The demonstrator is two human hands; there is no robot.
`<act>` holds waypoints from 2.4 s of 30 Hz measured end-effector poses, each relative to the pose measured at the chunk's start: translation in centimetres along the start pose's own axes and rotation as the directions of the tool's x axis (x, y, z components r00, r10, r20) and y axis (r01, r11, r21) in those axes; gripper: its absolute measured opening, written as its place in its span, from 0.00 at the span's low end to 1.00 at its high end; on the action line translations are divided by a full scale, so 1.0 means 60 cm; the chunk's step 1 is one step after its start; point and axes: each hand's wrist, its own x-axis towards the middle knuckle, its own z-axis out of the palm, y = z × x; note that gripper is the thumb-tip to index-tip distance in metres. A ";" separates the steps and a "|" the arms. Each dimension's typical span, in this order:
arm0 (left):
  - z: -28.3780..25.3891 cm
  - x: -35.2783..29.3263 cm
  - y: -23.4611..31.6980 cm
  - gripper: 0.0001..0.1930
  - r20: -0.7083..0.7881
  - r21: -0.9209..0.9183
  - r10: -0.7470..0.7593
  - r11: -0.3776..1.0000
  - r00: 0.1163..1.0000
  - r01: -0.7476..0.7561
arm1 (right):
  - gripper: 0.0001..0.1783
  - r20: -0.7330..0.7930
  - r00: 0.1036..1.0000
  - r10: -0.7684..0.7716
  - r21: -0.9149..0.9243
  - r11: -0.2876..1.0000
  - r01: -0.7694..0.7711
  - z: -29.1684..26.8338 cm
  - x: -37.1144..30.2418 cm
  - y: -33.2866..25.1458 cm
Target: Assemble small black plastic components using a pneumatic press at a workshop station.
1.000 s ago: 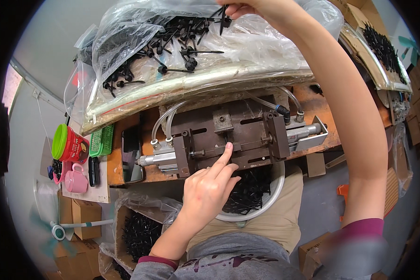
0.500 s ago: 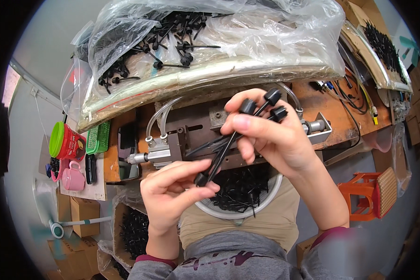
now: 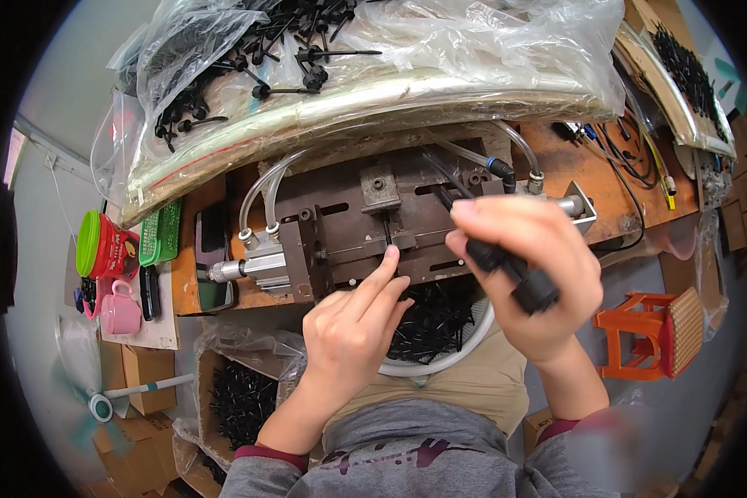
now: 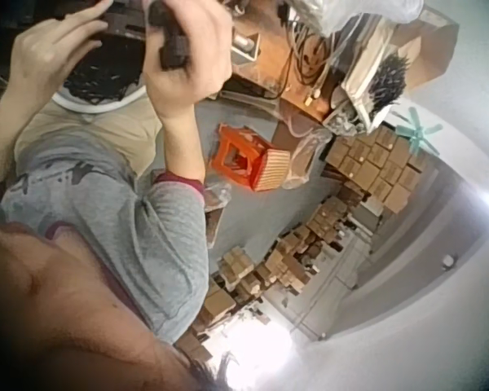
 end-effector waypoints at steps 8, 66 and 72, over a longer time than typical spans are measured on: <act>-0.016 0.005 0.003 0.16 0.020 -0.349 -0.127 0.929 0.992 0.126 | 0.17 0.215 0.951 -0.222 -0.046 0.971 0.236 -0.002 -0.043 0.003; -0.049 0.008 0.018 0.18 0.032 -0.654 -0.116 0.749 0.993 0.109 | 0.15 0.200 0.944 -0.261 -0.111 0.951 0.287 0.022 -0.081 0.002; -0.018 -0.006 0.008 0.16 -0.068 -0.312 -0.114 0.946 0.991 0.087 | 0.23 0.083 0.996 -0.044 0.006 0.999 0.043 0.027 -0.069 0.004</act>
